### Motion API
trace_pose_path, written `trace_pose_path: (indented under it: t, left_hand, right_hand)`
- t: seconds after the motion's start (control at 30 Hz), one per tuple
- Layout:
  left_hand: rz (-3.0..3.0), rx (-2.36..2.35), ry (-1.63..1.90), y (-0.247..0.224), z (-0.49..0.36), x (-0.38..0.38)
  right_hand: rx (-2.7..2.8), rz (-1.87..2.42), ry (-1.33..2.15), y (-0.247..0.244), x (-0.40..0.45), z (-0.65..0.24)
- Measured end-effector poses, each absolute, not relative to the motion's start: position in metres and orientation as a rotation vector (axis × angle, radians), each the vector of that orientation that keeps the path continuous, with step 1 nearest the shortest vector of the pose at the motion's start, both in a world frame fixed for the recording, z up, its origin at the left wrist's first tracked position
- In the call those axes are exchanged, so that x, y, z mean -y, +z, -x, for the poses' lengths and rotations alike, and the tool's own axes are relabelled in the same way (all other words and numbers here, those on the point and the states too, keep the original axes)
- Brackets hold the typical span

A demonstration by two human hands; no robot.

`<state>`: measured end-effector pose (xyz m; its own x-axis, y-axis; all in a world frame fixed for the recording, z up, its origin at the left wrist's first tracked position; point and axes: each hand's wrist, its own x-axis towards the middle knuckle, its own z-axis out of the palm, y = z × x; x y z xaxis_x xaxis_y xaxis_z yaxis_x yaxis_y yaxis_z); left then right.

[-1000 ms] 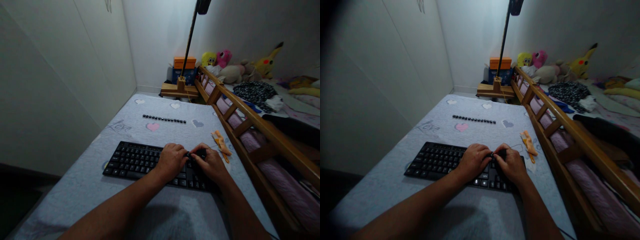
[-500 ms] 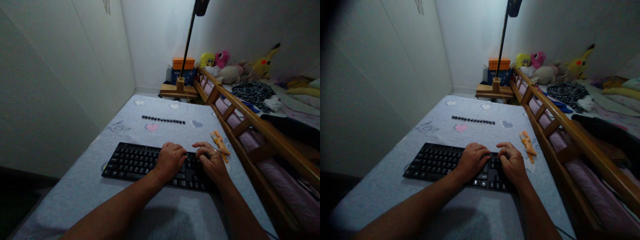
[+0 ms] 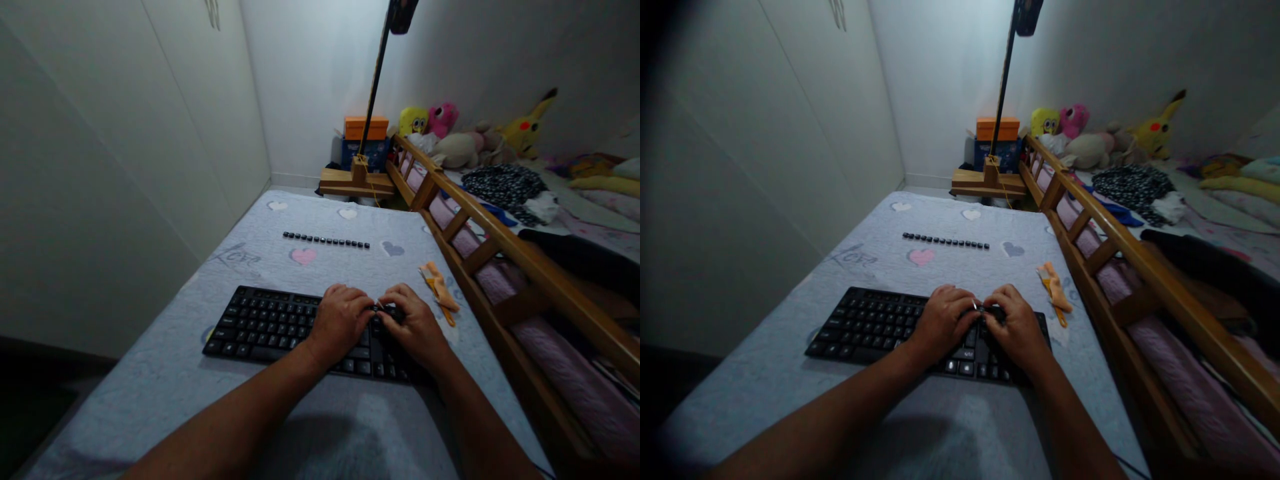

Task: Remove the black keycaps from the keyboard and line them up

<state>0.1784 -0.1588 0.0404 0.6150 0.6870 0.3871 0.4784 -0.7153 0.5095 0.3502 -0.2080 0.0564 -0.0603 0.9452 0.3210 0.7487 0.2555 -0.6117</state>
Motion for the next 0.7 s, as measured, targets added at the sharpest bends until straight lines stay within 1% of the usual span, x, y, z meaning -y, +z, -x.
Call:
trace_pose_path:
  t: [0.17,0.33,0.47,0.7]
  left_hand:
    - [-2.518,-0.995,0.826,0.037,-0.178,0.160]
    - [-2.601,-1.022,0.656,0.038,-0.177,0.161]
    - [-2.633,-1.000,0.536,0.039,-0.177,0.161]
    - [-2.654,-1.011,0.474,0.036,-0.179,0.162]
  right_hand:
    - [1.953,1.616,0.332,0.074,0.202,-0.369]
    - [1.953,1.736,0.209,0.082,0.170,-0.401]
    - [1.870,1.878,0.279,0.068,0.126,-0.415]
    - [1.811,1.937,0.312,0.038,0.061,-0.424]
